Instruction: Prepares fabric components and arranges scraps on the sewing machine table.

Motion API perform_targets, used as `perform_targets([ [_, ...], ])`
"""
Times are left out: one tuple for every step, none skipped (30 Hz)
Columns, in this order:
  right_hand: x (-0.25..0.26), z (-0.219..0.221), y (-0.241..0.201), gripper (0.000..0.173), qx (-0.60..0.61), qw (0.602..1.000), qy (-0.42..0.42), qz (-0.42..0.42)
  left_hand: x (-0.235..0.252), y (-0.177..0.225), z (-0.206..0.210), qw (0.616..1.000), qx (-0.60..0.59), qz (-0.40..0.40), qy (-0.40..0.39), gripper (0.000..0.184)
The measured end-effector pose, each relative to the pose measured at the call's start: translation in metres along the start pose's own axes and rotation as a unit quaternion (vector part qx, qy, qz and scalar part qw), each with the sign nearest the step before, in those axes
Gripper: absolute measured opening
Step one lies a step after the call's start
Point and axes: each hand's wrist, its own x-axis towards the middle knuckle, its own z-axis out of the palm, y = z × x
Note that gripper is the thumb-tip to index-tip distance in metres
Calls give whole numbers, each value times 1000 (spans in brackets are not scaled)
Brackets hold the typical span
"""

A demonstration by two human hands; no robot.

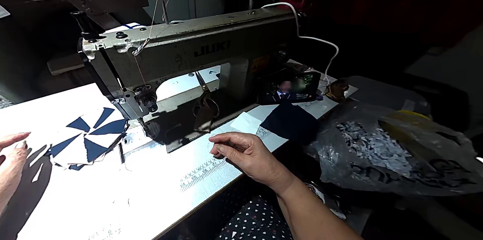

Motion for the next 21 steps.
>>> perform_targets([
  [0, 0, 0, 23, 0, 1000, 0, 0, -1, 2, 0, 1000, -13, -5, 0, 35],
  [0, 0, 0, 23, 1, 1000, 1, 1, -2, 7, 1, 999, -25, -21, -7, 36],
  [0, 0, 0, 23, 1, 1000, 1, 0, -2, 7, 0, 999, -28, -29, -8, 36],
  [0, 0, 0, 23, 0, 1000, 1, -2, -1, 5, 0, 999, -27, -31, -9, 37],
  [0, 0, 0, 23, -1, 1000, 0, -2, 0, 3, -1, 999, -29, -30, -11, 37],
  [0, 0, 0, 23, 0, 1000, 1, -1, 1, 1, -1, 999, -34, -30, -14, 37],
  [0, 0, 0, 23, 1, 1000, 1, 1, 2, 0, -1, 999, -36, -25, -15, 37],
  [0, 0, 0, 23, 2, 1000, 0, 3, 2, 0, -1, 999, -35, -20, -17, 36],
  [0, 0, 0, 23, 2, 1000, 1, 4, 1, 1, -1, 999, -32, -19, -16, 36],
  [0, 0, 0, 23, 3, 1000, 3, 5, 2, 0, -1, 999, -33, -19, -18, 37],
  [0, 1, 0, 23, 4, 1000, 4, 5, 1, 1, -1, 999, -36, -21, -22, 37],
  [0, 0, 0, 23, 4, 1000, 4, 7, -1, 5, 0, 999, -35, -20, -29, 38],
  [-1, 0, 0, 23, 5, 1000, 3, 9, -1, 6, -1, 999, -19, -2, -28, 37],
  [-1, 0, 0, 23, 5, 1000, 3, 11, 0, 5, -1, 1000, -2, 18, -19, 36],
  [-1, 0, 0, 23, 5, 1000, 2, 12, -1, 7, 0, 1000, 2, 11, -19, 36],
  [-1, 0, 0, 23, 5, 1000, 1, 11, -3, 11, 1, 1000, -6, -12, -20, 37],
  [0, 0, 0, 23, 4, 1000, 1, 7, -1, 7, 1, 999, -20, -27, -23, 39],
  [0, 0, 0, 23, 3, 1000, 0, 4, 0, 4, 1, 998, -35, -44, -22, 40],
  [0, 0, -1, 23, 3, 1000, 0, 2, 0, 3, 1, 997, -45, -57, -20, 40],
  [0, 0, -1, 23, 2, 1000, -1, 1, -2, 7, 2, 997, -45, -63, -17, 40],
  [0, 0, 0, 24, 3, 1000, -1, -2, -4, 12, 3, 997, -41, -57, -13, 39],
])
